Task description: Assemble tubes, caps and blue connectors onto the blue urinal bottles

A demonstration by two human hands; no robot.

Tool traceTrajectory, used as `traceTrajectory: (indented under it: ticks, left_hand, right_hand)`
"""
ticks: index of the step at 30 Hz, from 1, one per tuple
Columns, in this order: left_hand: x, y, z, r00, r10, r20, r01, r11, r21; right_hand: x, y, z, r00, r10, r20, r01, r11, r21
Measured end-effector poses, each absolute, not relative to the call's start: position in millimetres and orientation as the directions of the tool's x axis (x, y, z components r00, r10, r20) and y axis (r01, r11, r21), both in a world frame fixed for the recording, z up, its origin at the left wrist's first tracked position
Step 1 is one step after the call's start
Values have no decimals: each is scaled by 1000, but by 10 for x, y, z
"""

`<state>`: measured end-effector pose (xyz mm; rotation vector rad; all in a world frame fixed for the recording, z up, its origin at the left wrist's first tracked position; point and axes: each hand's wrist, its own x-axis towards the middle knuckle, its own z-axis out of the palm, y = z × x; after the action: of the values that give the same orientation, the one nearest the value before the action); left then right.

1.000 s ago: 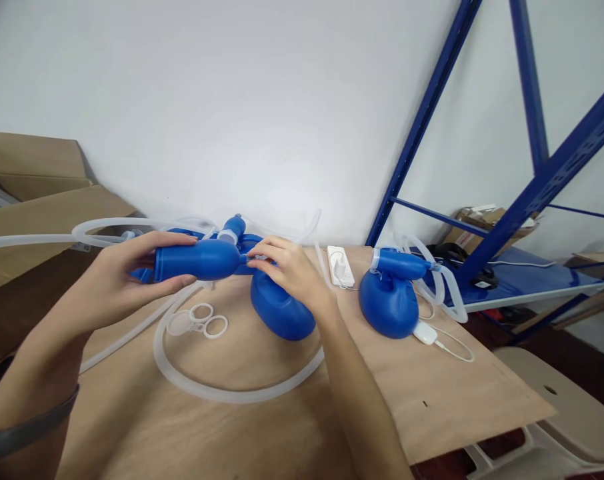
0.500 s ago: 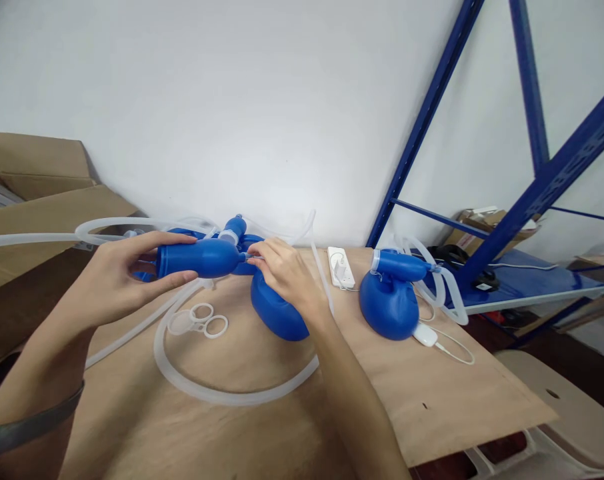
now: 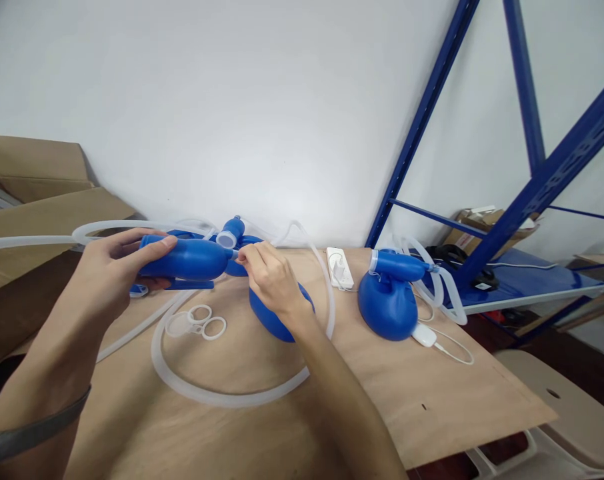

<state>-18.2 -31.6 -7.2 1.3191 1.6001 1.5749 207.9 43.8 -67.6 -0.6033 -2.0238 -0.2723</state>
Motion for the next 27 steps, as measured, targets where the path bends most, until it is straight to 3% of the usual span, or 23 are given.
traceTrajectory:
  ticks: [7,11,15,19,23,27]
  left_hand:
    - [-203,-297,-91,-412,873,260,284,-148,947]
    - [-215,-276,-102,-436,861,261,281,-145,949]
    - [-282,-158,-181,-419,890,180,119,-143,983]
    - [-326,-65,-240,-430,892,142,73,-122,990]
    - [-286,-85,-232,-405,896,185,79,-167,983]
    - [-199,-162,-187,-345,886,310,192,-256,947]
  right_hand:
    - [2025,417,-709,-368,404,837,521,835,-174]
    - [2051,459,-707,-370,373,851,451,873,-187]
    - [2096,484,-675,-354,353,866,380,900,-212]
    - [2117,491,-651,-392,325,861,352,917,-186]
    - [2156,509,-626,-428,357,830,415,894,-170]
    - [2238,538,-593,-454,377,807,424,889,-176]
